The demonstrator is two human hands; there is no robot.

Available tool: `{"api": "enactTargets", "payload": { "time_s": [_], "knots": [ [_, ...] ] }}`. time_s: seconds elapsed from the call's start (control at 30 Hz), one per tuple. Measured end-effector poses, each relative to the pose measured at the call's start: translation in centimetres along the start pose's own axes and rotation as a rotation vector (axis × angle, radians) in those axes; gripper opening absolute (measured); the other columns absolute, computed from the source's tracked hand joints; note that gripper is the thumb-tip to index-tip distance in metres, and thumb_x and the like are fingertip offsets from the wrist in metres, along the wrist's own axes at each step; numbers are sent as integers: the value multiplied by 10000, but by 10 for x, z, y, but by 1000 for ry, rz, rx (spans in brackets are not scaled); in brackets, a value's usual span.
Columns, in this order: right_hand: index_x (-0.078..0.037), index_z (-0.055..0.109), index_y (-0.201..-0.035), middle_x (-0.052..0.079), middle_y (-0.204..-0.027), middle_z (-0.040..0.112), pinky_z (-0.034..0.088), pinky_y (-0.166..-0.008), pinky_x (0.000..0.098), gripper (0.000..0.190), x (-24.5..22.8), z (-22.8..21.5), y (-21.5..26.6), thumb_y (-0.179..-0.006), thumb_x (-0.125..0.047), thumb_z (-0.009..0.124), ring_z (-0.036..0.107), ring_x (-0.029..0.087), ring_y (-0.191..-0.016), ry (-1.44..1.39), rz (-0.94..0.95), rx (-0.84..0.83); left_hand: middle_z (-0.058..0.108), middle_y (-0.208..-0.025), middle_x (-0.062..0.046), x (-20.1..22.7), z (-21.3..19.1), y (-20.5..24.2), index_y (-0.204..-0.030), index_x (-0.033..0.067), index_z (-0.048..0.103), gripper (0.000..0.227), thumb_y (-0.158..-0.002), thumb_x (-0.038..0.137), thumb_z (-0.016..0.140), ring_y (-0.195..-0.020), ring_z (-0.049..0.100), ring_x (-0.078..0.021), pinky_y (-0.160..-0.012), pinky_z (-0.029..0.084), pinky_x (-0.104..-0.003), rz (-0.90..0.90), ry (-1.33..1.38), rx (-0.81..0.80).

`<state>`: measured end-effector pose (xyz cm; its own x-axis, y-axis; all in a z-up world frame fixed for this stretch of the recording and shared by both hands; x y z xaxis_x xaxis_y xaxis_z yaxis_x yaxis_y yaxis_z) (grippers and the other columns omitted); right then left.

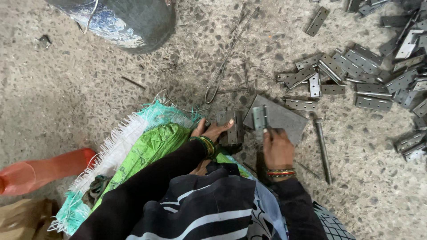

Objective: The person assembles metal hinge components by inserting pins into aligned parts using a metal rod and a metal block. The person repeatedly picks up hinge parts, aligns them, inserts the pin, and places the assembled unit into a nearby bucket.

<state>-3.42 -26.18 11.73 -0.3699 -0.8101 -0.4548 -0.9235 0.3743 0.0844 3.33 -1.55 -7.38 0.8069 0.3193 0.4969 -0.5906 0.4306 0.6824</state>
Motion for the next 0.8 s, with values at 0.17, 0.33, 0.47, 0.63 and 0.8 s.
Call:
{"api": "enactTargets", "payload": {
  "time_s": [0.17,0.33,0.47,0.63,0.8],
  "knots": [
    [-54,641,-1364,266,-1342,532,516,-928,558,722,-118,18,45,-763,-443,741,599,464,-1169,121,-532,-138,480,-1594,-148,14,39,30,-1589,101,306,862,-918,475,699,-1441,447,-228,-1192,295,-386,-85,-90,26],
    [-106,721,-1220,171,-1281,670,503,-990,483,401,-93,6,30,-892,-334,704,615,362,-1200,-274,-520,-193,570,-1498,-156,18,40,34,-1487,71,375,601,-1005,417,468,-1390,513,-227,-1205,321,-376,-60,104,-59],
    [-97,719,-1177,178,-1162,727,556,-909,484,241,1,-9,-39,-978,-220,663,678,367,-1053,-47,-327,6,622,-1431,-152,16,51,30,-1433,-60,518,718,-1048,507,302,-1345,540,-216,-1149,343,-321,-127,137,-227],
    [-129,695,-1350,126,-1363,661,486,-1000,516,447,80,-25,-113,-915,-225,736,589,374,-1252,305,-254,180,655,-1350,-93,35,63,41,-1393,17,543,622,-885,332,716,-1264,597,-235,-1079,431,-355,-110,-461,-90],
    [-189,712,-1298,145,-1266,671,476,-964,540,487,125,-6,-133,-838,-317,812,610,342,-1186,498,-47,-48,698,-1246,-107,41,85,58,-1366,10,561,771,-757,413,805,-1128,662,-250,-1003,502,-376,-143,-244,-115]
  ]
}}
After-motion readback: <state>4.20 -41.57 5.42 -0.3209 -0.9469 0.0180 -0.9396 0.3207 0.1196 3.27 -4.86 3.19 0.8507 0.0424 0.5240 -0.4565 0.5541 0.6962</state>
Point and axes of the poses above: each hand's wrist, its own y-axis away from the middle knuckle, its own z-axis out of the palm, x = y × z, the point moved 8 cm from there along -y, towards the middle knuckle
